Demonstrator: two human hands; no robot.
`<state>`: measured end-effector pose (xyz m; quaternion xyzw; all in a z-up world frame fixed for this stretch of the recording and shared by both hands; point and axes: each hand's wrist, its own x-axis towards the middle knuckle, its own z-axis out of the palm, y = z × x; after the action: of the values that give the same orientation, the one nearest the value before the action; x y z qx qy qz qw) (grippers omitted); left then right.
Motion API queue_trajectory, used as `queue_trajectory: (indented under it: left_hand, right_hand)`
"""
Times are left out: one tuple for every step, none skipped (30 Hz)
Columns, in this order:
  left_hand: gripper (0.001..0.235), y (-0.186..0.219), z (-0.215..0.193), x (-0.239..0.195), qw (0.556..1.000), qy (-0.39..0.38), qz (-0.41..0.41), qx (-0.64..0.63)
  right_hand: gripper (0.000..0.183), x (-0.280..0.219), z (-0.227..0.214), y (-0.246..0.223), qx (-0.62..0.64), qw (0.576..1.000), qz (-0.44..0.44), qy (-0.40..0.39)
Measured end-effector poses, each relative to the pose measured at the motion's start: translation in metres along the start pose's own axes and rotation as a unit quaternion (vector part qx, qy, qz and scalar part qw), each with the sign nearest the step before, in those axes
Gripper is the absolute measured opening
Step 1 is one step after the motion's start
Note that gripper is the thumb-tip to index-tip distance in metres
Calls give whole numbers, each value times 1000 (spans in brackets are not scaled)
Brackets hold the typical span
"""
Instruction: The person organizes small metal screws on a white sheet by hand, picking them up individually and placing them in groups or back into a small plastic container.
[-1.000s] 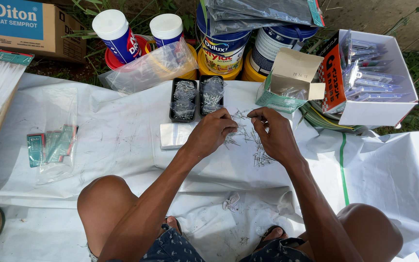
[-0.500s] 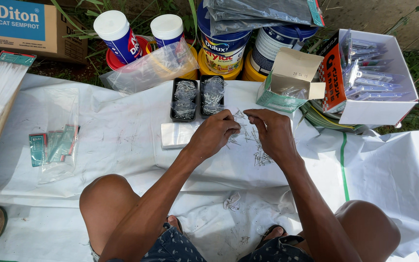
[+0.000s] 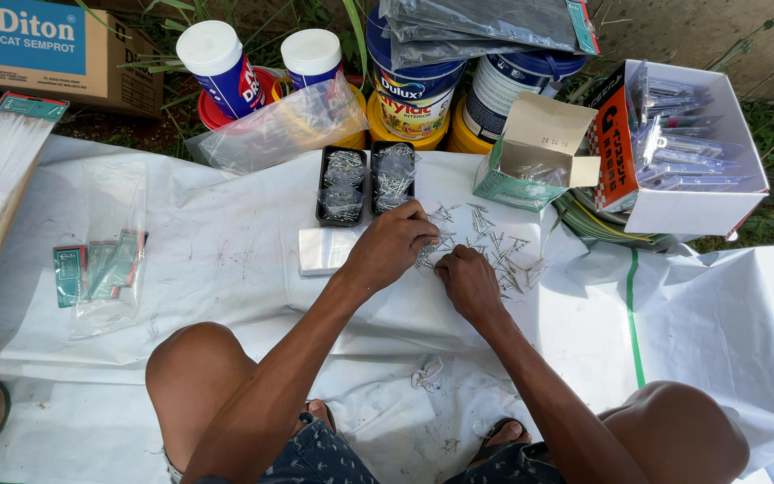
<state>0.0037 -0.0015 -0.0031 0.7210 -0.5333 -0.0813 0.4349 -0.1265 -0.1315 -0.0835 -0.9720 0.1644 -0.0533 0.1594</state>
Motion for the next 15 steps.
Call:
queue_trajectory:
  left_hand:
    - [6, -1, 0, -1, 1000, -1, 1, 0]
    - [6, -1, 1, -1, 1000, -1, 2, -1]
    - [7, -1, 1, -1, 1000, -2, 4, -1]
    - [7, 0, -1, -1, 1000, -2, 5, 1]
    - [7, 1, -2, 0, 1000, -3, 3, 2]
    - [7, 3, -3, -2, 1000, -3, -2, 3]
    - [7, 2, -6, -2, 1000, -3, -4, 4]
    - [7, 1, -6, -2, 1000, 2, -3, 1]
    - [7, 1, -7, -1, 1000, 6, -1, -1]
    - [7, 1, -7, -2, 1000, 6, -1, -2]
    - [6, 1, -7, -1, 1000, 8, 0, 2]
    - [6, 2, -8, 0, 1000, 8, 3, 8]
    - [6, 2, -7, 0, 1000, 8, 4, 8]
    - [6, 2, -7, 0, 1000, 9, 3, 9]
    - [6, 2, -7, 0, 1000, 10, 2, 10]
  right_hand:
    - [10, -1, -1, -2, 0, 1000, 1, 0]
    - [11, -2, -2, -3, -28, 1000, -13, -5]
    - [14, -4, -4, -5, -56, 998, -27, -10]
    - [14, -4, -5, -2, -55, 998, -28, -8]
    - [14, -4, -6, -1, -39, 999, -20, -25]
    - [15, -7, -6, 1, -22, 999, -12, -45]
    - [15, -6, -13, -4, -21, 999, -13, -46]
    - [14, -6, -20, -7, 22, 998, 21, -46]
    - [13, -6, -27, -10, 65, 995, 55, -46]
    - [13, -4, -23, -10, 65, 995, 55, -47]
    - [12, -2, -20, -9, 94, 993, 63, -26]
    - [12, 1, -16, -9, 124, 990, 72, -4]
    - [12, 3, -15, -10, 124, 990, 72, -2]
    - [10, 4, -13, -10, 99, 994, 56, 2]
    - [10, 6, -11, -10, 74, 996, 39, 5]
